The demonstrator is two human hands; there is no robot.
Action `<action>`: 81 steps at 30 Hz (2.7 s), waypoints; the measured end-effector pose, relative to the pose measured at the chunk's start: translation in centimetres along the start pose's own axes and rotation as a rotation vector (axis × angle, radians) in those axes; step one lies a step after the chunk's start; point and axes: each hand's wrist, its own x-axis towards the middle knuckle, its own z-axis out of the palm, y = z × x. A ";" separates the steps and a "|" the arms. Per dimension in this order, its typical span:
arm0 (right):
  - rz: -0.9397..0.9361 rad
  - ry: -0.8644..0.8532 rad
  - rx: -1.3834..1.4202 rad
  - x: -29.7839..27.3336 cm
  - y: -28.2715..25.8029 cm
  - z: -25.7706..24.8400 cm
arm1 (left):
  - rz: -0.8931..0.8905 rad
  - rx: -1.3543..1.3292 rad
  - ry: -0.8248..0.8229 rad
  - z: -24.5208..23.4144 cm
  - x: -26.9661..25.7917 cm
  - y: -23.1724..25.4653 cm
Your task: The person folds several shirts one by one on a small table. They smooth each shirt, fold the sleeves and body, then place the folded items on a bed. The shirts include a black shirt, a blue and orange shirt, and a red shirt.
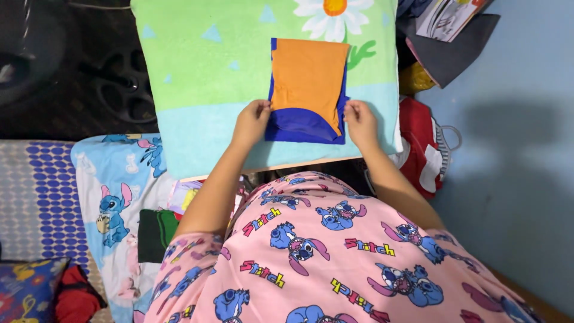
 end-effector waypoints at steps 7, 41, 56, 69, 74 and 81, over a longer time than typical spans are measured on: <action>-0.014 -0.113 -0.425 3.2 0.7 2.7 | 0.000 0.222 0.094 3.4 2.7 3.1; 0.076 -0.174 -0.235 -0.3 -1.6 1.3 | 0.264 0.437 -0.023 -0.8 -4.1 4.6; 0.110 -0.097 -0.429 -0.7 -0.2 -0.1 | -0.002 0.181 0.067 -0.3 -2.8 2.6; -0.017 0.037 -0.456 0.6 -0.8 3.5 | -0.100 0.440 0.032 2.7 -0.6 4.6; 0.169 -0.001 -0.547 -0.5 -4.5 4.0 | 0.085 0.335 0.153 2.7 -1.7 4.2; -0.621 -0.243 -0.708 -3.6 -9.6 5.6 | 0.068 0.315 0.039 1.3 -5.0 3.3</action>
